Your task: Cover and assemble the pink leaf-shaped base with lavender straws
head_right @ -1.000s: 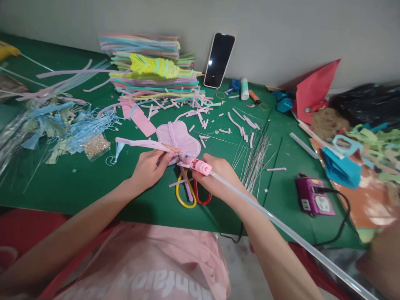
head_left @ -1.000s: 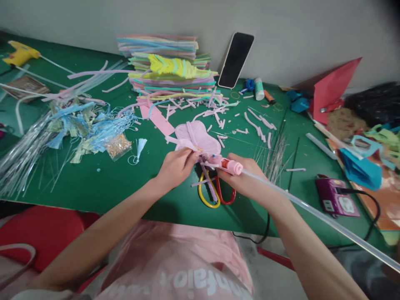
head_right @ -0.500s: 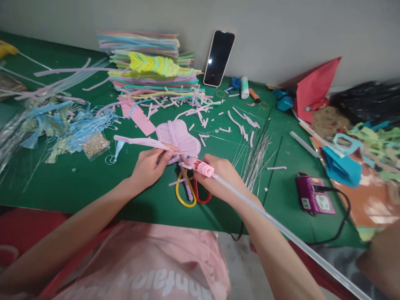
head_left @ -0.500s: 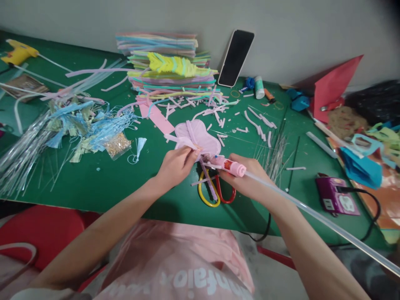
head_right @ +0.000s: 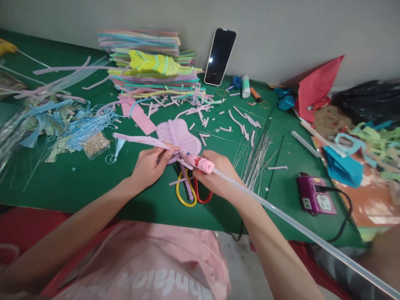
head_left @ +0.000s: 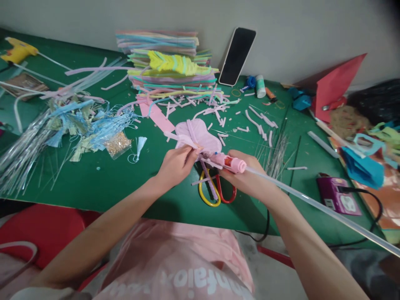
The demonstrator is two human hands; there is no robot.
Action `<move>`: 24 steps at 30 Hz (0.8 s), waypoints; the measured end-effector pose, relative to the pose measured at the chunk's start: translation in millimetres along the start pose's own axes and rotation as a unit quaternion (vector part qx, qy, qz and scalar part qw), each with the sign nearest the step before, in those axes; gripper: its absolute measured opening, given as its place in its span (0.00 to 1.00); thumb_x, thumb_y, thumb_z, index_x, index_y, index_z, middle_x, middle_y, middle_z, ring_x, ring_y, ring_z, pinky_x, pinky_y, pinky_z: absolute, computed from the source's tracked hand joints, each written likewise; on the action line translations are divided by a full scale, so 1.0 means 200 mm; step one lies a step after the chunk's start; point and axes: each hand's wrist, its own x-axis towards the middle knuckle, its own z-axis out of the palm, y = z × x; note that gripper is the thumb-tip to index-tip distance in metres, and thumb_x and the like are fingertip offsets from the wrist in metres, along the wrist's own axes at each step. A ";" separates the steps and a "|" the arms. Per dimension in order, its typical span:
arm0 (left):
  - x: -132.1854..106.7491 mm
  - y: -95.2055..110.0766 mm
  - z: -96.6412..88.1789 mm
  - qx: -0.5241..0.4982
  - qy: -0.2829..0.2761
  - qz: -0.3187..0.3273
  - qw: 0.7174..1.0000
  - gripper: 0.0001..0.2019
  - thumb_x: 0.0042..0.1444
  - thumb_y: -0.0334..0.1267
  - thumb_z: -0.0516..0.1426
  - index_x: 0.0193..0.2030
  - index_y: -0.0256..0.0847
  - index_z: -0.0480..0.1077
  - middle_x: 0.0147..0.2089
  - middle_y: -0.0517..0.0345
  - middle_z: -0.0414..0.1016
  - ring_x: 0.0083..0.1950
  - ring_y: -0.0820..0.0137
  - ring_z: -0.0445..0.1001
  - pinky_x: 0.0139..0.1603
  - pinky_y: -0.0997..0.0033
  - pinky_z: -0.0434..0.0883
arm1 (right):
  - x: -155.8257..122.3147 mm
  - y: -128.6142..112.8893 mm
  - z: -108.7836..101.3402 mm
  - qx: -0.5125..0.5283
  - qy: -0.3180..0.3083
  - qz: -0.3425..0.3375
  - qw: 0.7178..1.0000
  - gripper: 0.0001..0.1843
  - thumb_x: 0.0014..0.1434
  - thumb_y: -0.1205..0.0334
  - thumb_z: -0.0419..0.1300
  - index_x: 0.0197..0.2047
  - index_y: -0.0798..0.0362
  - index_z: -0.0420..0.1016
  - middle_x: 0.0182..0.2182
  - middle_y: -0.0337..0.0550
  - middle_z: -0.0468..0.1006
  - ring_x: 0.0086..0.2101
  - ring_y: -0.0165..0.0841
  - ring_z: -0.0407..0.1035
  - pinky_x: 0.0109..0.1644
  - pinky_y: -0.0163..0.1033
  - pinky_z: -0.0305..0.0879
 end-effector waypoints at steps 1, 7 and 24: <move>0.00 0.00 0.00 0.000 0.001 0.002 1.000 0.18 0.68 0.41 0.46 0.42 0.36 0.76 0.42 0.49 0.82 0.44 0.63 0.80 0.47 0.68 0.72 | 0.00 0.00 0.00 0.000 0.000 0.005 1.000 0.12 0.50 0.61 0.54 0.24 0.48 0.51 0.20 0.32 0.58 0.20 0.26 0.54 0.25 0.34 0.49; 0.00 0.00 0.00 0.005 0.004 0.005 1.000 0.18 0.68 0.41 0.46 0.41 0.37 0.75 0.40 0.50 0.82 0.42 0.65 0.80 0.45 0.70 0.72 | 0.01 0.02 0.01 -0.013 -0.005 -0.002 1.000 0.12 0.50 0.60 0.55 0.24 0.48 0.51 0.20 0.32 0.58 0.20 0.26 0.54 0.25 0.34 0.48; 0.01 0.00 0.00 0.004 0.008 0.009 1.000 0.18 0.68 0.41 0.46 0.41 0.37 0.76 0.40 0.50 0.82 0.43 0.65 0.80 0.45 0.71 0.72 | -0.01 0.02 0.01 -0.005 -0.027 0.014 1.000 0.11 0.51 0.61 0.54 0.24 0.49 0.53 0.20 0.31 0.58 0.20 0.26 0.54 0.25 0.34 0.47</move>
